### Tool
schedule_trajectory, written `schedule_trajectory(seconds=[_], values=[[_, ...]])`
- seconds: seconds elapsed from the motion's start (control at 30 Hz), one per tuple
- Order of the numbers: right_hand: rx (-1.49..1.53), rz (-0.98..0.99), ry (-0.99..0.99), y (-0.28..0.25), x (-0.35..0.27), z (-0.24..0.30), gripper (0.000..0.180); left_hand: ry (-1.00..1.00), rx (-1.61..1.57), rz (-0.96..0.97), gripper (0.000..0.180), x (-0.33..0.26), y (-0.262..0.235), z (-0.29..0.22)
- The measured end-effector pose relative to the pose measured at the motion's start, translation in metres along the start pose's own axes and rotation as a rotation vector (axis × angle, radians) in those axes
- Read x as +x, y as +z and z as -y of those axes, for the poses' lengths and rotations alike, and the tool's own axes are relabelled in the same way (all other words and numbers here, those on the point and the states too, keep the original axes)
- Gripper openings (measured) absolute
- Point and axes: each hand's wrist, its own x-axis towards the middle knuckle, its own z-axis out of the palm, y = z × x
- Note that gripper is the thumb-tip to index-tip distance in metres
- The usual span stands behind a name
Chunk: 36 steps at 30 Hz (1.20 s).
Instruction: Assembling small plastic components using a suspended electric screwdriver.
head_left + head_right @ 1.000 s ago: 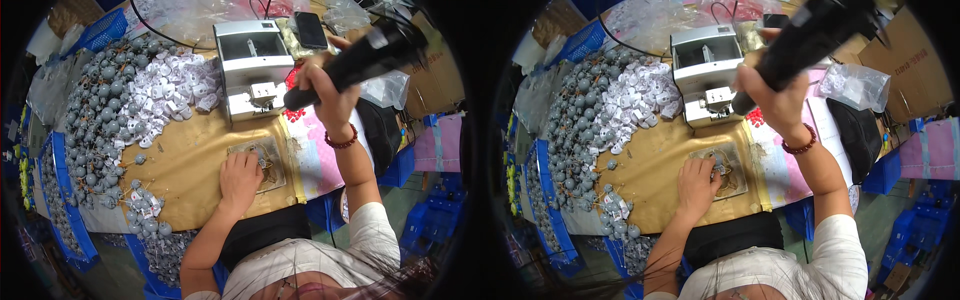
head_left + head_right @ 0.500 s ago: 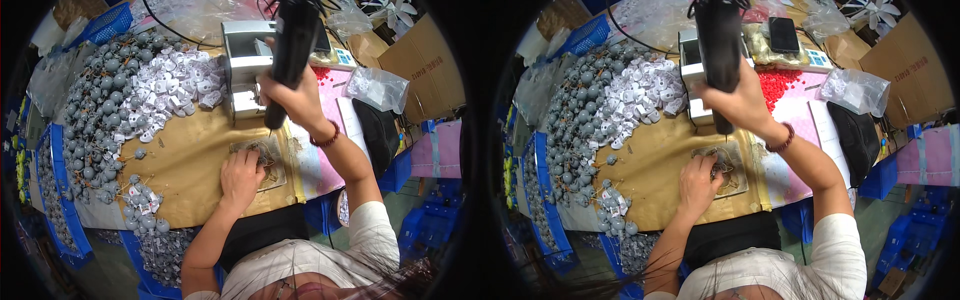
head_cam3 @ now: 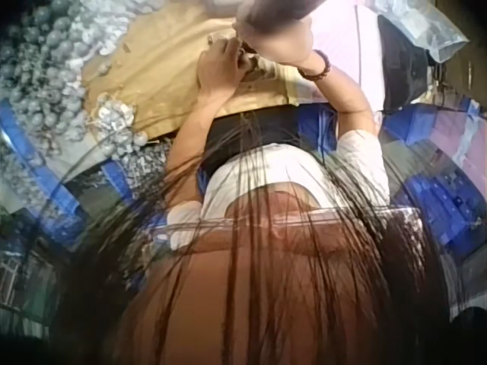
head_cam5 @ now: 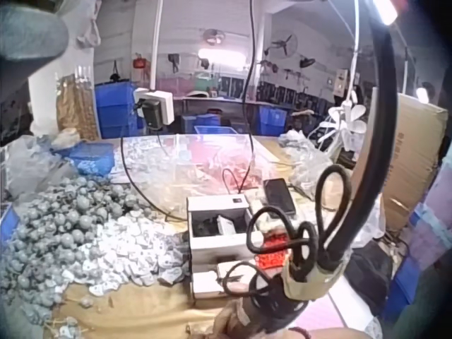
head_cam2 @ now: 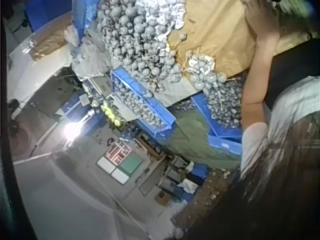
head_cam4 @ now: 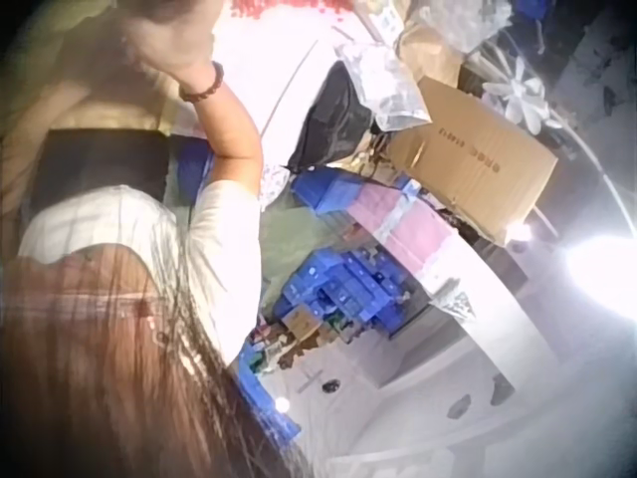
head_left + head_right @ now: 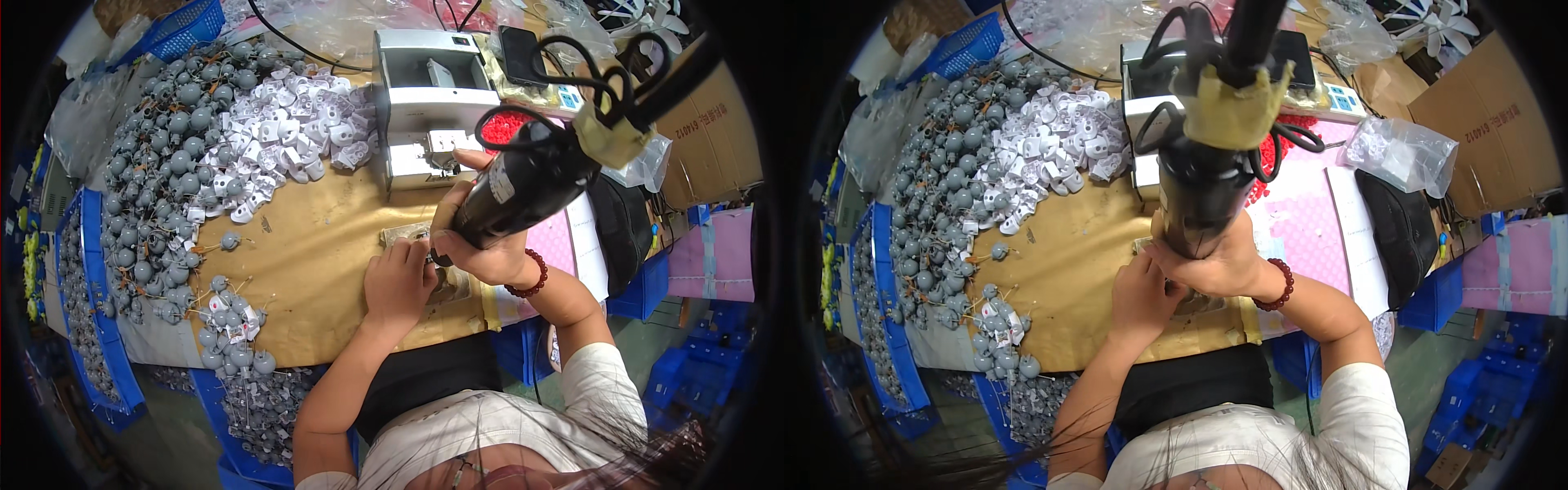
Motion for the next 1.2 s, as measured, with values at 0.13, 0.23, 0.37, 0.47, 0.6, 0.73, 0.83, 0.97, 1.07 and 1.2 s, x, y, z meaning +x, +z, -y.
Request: schedule_trajectory(seconds=[0.13,0.23,0.37,0.47,0.6,0.73,0.83,0.97,1.07,1.2], values=[[-0.023,0.061,-0.06,-0.002,0.0,-0.001,0.039,0.001,-0.002,-0.003,0.039,-0.001,0.001,0.001],[-0.161,0.19,-0.163,-0.009,0.004,-0.001,0.077,0.016,-0.01,-0.022,0.039,0.0,0.001,0.001],[-0.168,0.231,-0.143,-0.01,0.002,-0.003,0.087,0.003,-0.008,-0.008,0.039,-0.001,0.001,0.001],[-0.152,0.274,-0.156,-0.01,0.0,-0.005,0.082,0.009,0.002,-0.021,0.038,-0.001,0.002,0.002],[-0.255,0.331,-0.174,-0.015,-0.007,-0.009,0.068,0.02,-0.05,-0.017,0.037,0.001,-0.004,0.003],[-0.224,0.27,-0.116,-0.018,-0.025,-0.013,0.062,0.011,-0.091,-0.019,0.038,0.002,-0.006,0.0],[-0.166,0.289,-0.108,-0.016,-0.026,-0.012,0.059,0.0,-0.094,0.009,0.039,0.003,-0.007,0.0],[-0.203,0.358,-0.101,-0.018,-0.02,-0.004,0.058,-0.004,-0.095,-0.011,0.039,0.004,-0.007,-0.001],[-0.254,0.343,-0.127,-0.018,-0.022,-0.012,0.058,-0.008,-0.1,-0.001,0.039,0.004,-0.005,-0.001],[-0.063,0.179,0.012,-0.018,-0.017,-0.02,0.062,-0.066,-0.049,0.033,0.039,0.0,-0.006,-0.001]])
